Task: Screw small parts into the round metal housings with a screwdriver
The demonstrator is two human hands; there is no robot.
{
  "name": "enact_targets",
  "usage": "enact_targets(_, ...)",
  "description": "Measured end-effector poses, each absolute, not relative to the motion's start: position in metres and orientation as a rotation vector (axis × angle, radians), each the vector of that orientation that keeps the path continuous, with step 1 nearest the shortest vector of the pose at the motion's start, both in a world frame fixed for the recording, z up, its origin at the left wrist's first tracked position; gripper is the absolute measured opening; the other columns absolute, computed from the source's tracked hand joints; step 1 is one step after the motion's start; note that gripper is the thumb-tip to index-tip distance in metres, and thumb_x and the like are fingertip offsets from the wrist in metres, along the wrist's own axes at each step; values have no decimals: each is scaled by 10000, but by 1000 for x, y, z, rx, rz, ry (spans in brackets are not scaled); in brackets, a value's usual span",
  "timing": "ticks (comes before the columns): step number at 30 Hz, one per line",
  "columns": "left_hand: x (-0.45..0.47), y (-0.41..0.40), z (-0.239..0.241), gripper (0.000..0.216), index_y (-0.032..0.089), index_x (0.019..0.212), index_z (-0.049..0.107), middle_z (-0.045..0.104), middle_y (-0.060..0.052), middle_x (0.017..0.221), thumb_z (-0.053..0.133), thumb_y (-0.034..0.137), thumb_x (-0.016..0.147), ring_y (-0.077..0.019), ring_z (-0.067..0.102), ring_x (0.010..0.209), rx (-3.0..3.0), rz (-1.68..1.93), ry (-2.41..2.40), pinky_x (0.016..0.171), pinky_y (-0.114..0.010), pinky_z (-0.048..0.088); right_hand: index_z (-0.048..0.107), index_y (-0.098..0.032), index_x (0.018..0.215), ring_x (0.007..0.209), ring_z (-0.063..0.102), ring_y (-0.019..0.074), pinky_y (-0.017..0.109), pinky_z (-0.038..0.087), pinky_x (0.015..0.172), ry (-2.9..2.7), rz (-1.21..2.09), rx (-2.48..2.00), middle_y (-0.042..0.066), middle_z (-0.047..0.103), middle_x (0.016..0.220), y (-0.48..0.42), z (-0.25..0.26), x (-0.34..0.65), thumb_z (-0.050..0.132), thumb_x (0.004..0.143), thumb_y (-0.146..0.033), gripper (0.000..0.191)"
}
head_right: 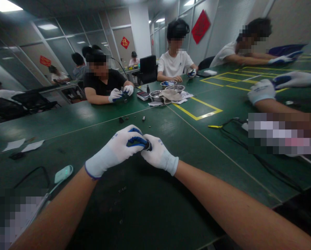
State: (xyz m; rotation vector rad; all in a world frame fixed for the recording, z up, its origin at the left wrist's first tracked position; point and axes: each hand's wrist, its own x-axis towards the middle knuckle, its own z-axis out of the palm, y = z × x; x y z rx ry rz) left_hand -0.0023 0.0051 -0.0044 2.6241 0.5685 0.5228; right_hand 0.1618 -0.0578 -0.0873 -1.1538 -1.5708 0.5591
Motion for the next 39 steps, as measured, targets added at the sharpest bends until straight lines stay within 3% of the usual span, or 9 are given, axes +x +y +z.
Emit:
enact_targets(6, -1, 3, -9, 110, 204, 1010, 769, 628, -78, 1182, 720, 214, 912, -261, 593, 1142, 2694, 561, 560, 1044, -468, 525, 607, -200, 834, 769, 636, 192, 323, 506, 710, -1592, 541, -1107, 17, 684, 825, -56, -89, 163, 612, 774, -228, 67)
enact_targets(15, 3, -2, -8, 120, 228, 989, 799, 598, -78, 1156, 718, 221, 900, -271, 575, 1132, 2672, 482, 640, 1047, -476, 523, 647, -194, 875, 799, 654, 199, 342, 536, 765, -1609, 596, -1124, 18, 704, 844, -57, -88, 161, 633, 775, -204, 101)
enact_targets(21, 4, -4, -9, 72, 219, 886, 797, 600, -61, 1088, 731, 233, 859, -250, 606, 1058, 2541, 439, 680, 966, -422, 565, 611, -208, 802, 834, 660, 215, 348, 541, 783, -1630, 619, -1137, 14, 675, 796, -59, -86, 160, 640, 757, -204, 54)
enact_targets(28, 9, -10, -9, 59, 202, 873, 748, 610, -98, 1081, 733, 254, 850, -312, 615, 1083, 2579, 490, 888, 998, -512, 551, 615, -200, 838, 835, 651, 204, 351, 542, 792, -1610, 624, -1105, 22, 695, 859, -58, -84, 160, 642, 784, -217, 62)
enact_targets(31, 10, -6, -18, 72, 198, 924, 708, 621, -87, 1088, 718, 231, 861, -284, 636, 1067, 2487, 645, 825, 1000, -495, 553, 596, -209, 877, 796, 641, 198, 354, 545, 756, -1569, 570, -1165, 16, 679, 844, -56, -85, 163, 633, 811, -241, 82)
enact_targets(33, 11, -2, -27, 212, 201, 1058, 670, 637, -76, 1131, 725, 210, 853, -259, 647, 1084, 2353, 815, 733, 1020, -478, 548, 589, -218, 1009, 858, 664, 218, 387, 567, 800, -1499, 492, -1189, 30, 690, 916, -54, -87, 163, 647, 816, -248, 204)
enact_targets(35, 12, 0, -36, 399, 203, 1179, 626, 644, -74, 1185, 775, 203, 809, -250, 651, 1123, 2228, 891, 653, 1050, -471, 537, 528, -225, 1251, 984, 681, 250, 443, 579, 893, -1442, 398, -1171, 72, 693, 1085, -53, -90, 162, 689, 804, -254, 476)
enact_targets(37, 13, 2, -43, 441, 200, 1171, 631, 643, -73, 1185, 817, 216, 771, -250, 659, 1116, 2177, 866, 633, 1046, -464, 542, 371, -240, 1474, 1052, 680, 268, 490, 576, 955, -1433, 340, -1152, 112, 659, 1219, -52, -93, 159, 720, 806, -262, 754)
enact_targets(39, 14, 3, -47, 364, 198, 1092, 660, 639, -69, 1157, 822, 239, 769, -246, 671, 1075, 2176, 839, 655, 1013, -451, 559, 215, -263, 1592, 1070, 679, 277, 518, 577, 975, -1465, 319, -1153, 134, 632, 1280, -52, -97, 157, 709, 835, -270, 904)
